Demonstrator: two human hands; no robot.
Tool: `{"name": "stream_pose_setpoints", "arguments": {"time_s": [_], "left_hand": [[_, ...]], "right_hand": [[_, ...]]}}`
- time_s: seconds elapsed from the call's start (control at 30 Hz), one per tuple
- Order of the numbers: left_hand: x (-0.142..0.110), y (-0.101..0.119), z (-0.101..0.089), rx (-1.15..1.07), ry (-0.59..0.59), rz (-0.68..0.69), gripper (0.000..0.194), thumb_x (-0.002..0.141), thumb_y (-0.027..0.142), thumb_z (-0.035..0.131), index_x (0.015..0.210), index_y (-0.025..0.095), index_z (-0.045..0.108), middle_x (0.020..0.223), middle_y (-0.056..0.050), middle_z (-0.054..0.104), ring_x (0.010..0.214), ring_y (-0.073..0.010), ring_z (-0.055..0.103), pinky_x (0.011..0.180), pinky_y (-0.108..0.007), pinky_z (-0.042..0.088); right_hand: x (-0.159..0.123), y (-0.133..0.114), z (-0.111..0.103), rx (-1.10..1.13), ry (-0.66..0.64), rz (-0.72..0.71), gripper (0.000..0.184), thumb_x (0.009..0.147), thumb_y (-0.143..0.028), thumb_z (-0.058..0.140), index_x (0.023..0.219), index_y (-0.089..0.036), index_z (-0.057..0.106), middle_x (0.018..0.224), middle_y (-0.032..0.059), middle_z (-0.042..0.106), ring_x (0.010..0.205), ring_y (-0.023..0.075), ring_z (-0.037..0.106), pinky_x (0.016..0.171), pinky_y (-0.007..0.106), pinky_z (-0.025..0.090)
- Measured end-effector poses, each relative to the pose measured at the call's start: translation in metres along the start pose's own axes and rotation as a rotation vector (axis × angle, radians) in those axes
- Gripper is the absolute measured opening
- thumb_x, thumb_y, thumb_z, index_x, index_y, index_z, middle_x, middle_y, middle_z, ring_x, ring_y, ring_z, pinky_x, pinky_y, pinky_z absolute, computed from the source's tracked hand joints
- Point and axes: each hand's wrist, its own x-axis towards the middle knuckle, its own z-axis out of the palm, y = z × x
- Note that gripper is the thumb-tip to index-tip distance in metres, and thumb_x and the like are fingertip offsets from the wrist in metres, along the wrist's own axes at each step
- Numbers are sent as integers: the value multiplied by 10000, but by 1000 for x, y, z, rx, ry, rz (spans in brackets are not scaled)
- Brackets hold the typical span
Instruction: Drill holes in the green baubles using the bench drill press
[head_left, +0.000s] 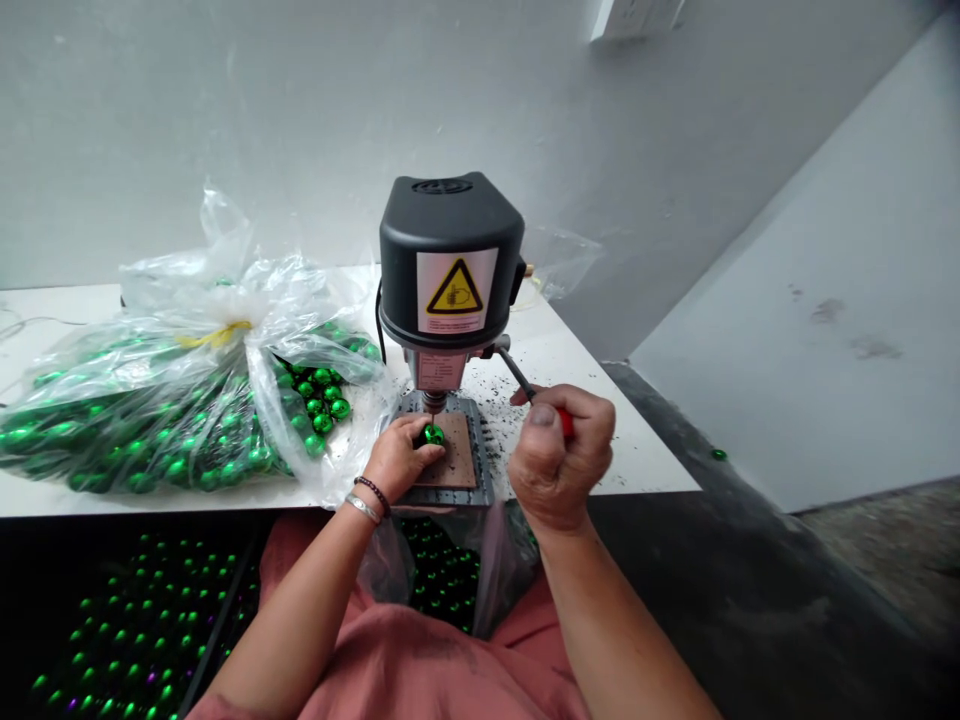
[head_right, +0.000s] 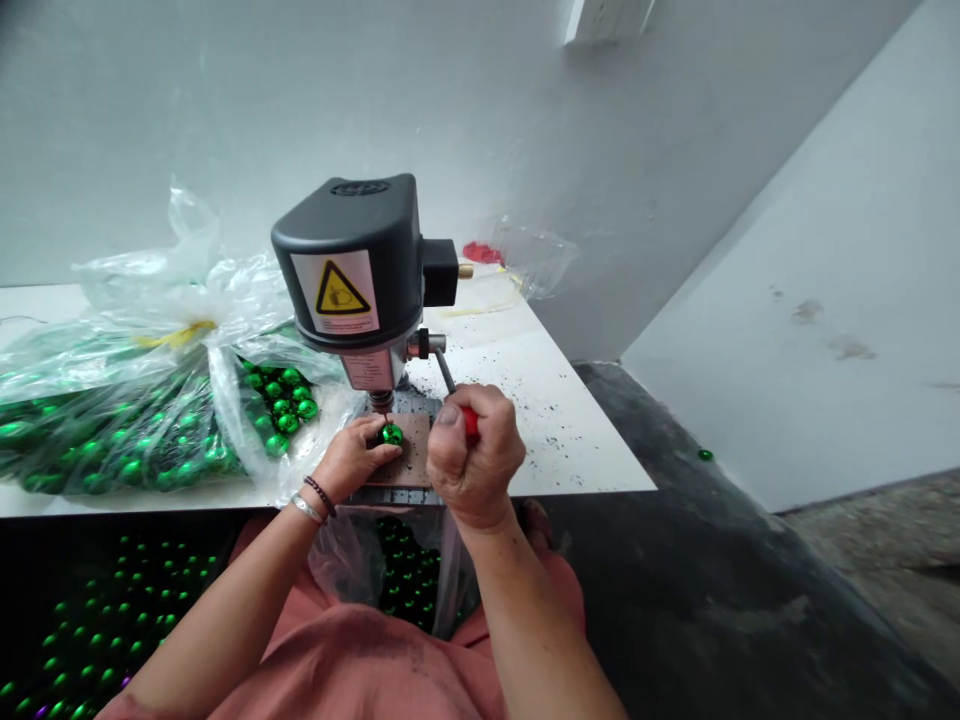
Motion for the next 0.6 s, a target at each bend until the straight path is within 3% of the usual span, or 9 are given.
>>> {"name": "stream_pose_setpoints", "arguments": {"time_s": [0.17,0.43,0.6], "left_hand": [[1,-4,2,9,6,-4,364,661,298,670,1011,199,655,1095,-84,618,1041,-225,551,975,-356,372],[-1,-5,3,-7,12,20,322,661,280,670,972,197,664,1071,-81,620,1022,-219,555,960,-343,382],[0,-2,4,64,24,43,270,682,277,642,936,187,667,974,-61,648,942,-197,569,891,-328,414]], "right_hand": [[-4,3,1,33,-6,33,93,786,-201,419,859,-217,473,763,-8,555,629,92,517,570,261,408],[-18,8,0,29,-18,11,77,797,-183,389,829,-206,456,682,-18,514,581,93,496,548,252,402],[27,-7,2,-94,25,-73,126,822,-224,395,773,-186,505,649,-22,501,595,72,464,597,225,389]]}}
